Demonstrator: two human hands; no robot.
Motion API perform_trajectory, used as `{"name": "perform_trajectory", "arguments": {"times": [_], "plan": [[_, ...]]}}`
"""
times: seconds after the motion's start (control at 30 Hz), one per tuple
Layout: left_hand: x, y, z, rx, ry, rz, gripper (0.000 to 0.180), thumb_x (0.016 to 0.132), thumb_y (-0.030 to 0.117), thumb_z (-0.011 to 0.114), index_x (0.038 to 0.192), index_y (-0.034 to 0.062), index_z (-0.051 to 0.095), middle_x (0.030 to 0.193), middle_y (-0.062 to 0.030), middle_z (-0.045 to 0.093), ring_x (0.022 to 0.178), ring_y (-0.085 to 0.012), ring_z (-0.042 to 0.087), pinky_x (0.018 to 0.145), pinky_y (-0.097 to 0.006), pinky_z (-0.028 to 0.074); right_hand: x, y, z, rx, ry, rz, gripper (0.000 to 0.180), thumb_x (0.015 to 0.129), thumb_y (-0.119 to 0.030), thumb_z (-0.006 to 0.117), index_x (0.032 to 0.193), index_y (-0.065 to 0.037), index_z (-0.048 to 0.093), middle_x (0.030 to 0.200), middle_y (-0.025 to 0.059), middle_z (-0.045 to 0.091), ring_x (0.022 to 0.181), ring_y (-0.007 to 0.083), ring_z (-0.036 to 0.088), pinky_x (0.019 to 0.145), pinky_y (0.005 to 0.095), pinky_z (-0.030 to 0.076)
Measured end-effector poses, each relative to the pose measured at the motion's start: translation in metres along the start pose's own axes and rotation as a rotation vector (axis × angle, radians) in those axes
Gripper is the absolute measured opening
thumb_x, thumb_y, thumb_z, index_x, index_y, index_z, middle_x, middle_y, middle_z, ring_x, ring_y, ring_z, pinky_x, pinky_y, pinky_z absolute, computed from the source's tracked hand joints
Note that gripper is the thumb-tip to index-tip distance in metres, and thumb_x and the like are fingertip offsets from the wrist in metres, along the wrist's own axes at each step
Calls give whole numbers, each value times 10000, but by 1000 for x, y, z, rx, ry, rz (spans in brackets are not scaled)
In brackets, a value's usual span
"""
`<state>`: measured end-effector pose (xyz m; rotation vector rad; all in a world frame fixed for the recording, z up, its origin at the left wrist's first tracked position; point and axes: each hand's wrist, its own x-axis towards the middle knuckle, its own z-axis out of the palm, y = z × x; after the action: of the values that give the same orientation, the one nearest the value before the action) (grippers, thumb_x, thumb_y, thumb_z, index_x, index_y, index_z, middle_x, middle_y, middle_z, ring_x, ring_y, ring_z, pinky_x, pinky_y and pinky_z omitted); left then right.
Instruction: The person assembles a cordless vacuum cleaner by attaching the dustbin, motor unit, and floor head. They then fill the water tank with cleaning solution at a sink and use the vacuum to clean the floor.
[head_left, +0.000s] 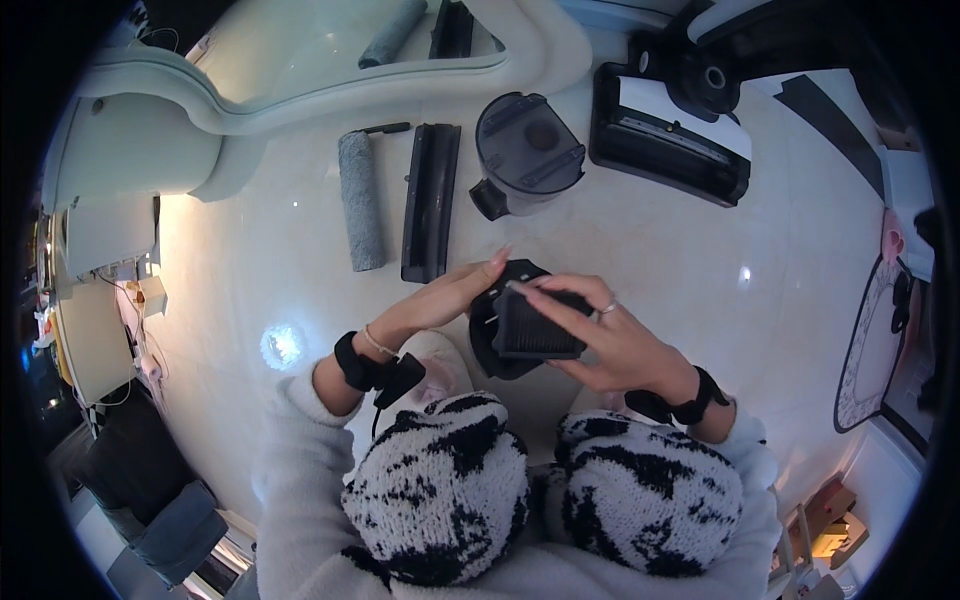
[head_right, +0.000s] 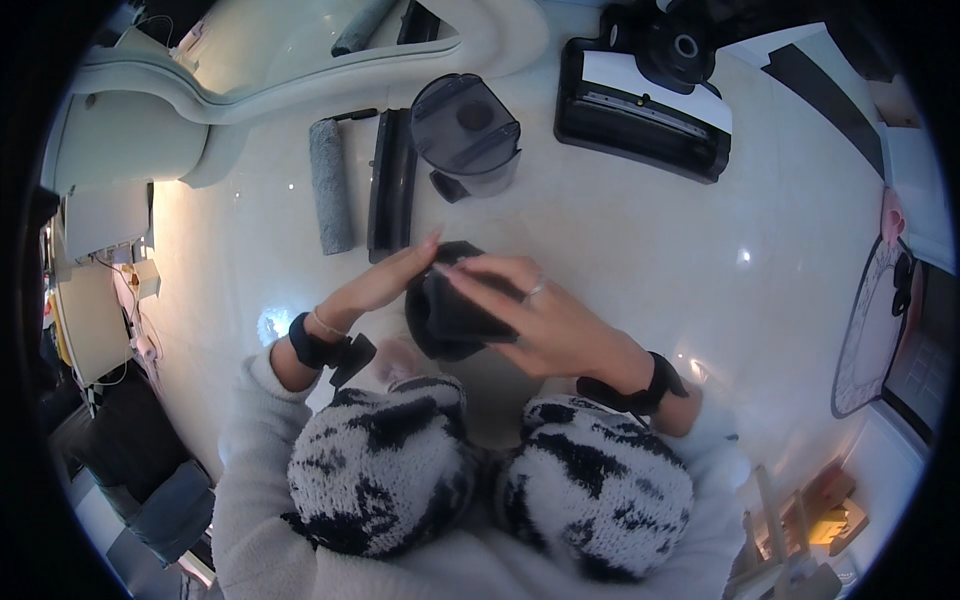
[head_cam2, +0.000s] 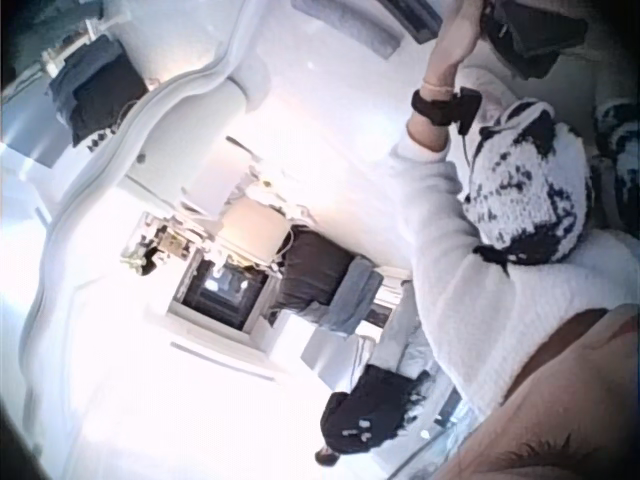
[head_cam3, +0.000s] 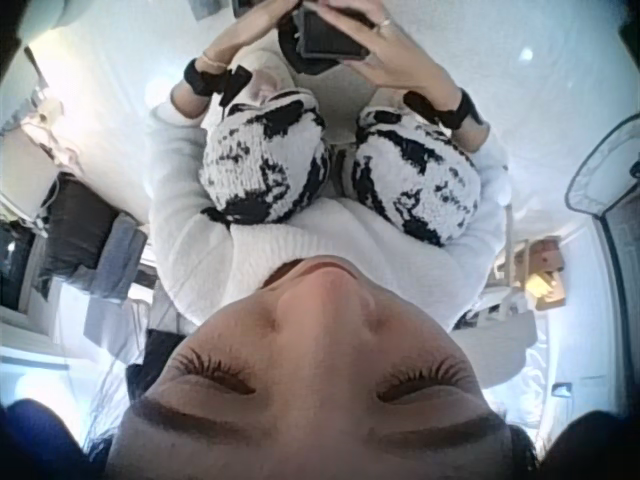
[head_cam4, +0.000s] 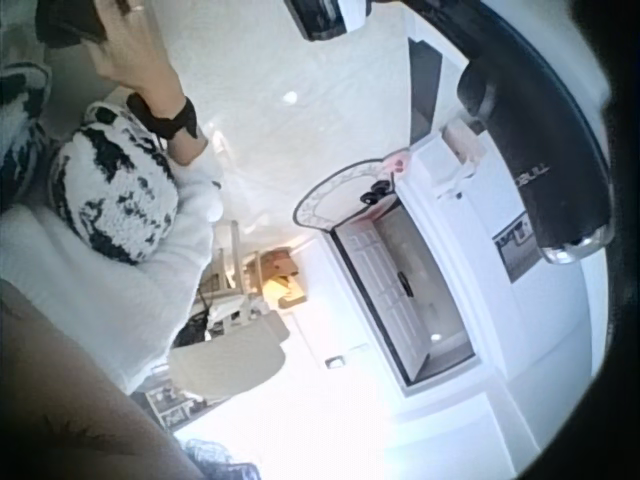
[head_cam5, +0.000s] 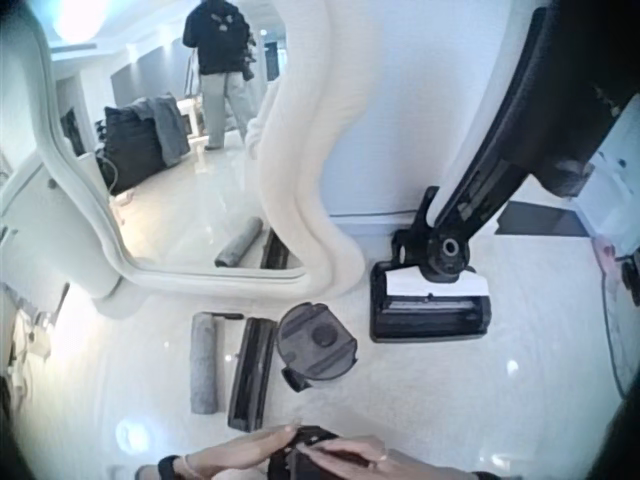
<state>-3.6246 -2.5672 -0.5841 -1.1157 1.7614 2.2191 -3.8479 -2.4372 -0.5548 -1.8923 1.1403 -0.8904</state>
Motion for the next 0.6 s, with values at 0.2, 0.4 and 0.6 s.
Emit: {"name": "perform_trajectory", "arguments": {"times": [0.2, 0.4, 0.6], "plan": [[10, 7, -5, -82, -216, 106, 862, 964, 691, 285, 1311, -54, 547, 1301, -205, 567, 1222, -244, 511, 1087, -328, 348, 14, 5, 2, -158, -205, -57, 861, 650, -228, 839, 1429, -164, 477, 1470, 84, 407, 1351, 340, 384, 1165, 542, 239], [12, 5, -12, -56, -187, 98, 843, 963, 682, 322, 1345, -41, 522, 1325, -203, 553, 1248, -252, 496, 1096, -328, 336, 7, 10, 16, -418, -216, -108, 874, 676, -393, 807, 1459, -305, 430, 1557, 70, 289, 1440, 338, 250, 1110, 667, 226], [4, 0, -14, -90, -159, 140, 758, 1008, 601, 319, 1366, -44, 494, 1322, -159, 562, 1232, -200, 489, 1085, -311, 337, -4, 20, 33, -19, 342, 200, 952, 732, -420, 830, 1494, -105, 352, 1553, 190, 216, 1438, 374, 227, 1149, 560, 228]]}}
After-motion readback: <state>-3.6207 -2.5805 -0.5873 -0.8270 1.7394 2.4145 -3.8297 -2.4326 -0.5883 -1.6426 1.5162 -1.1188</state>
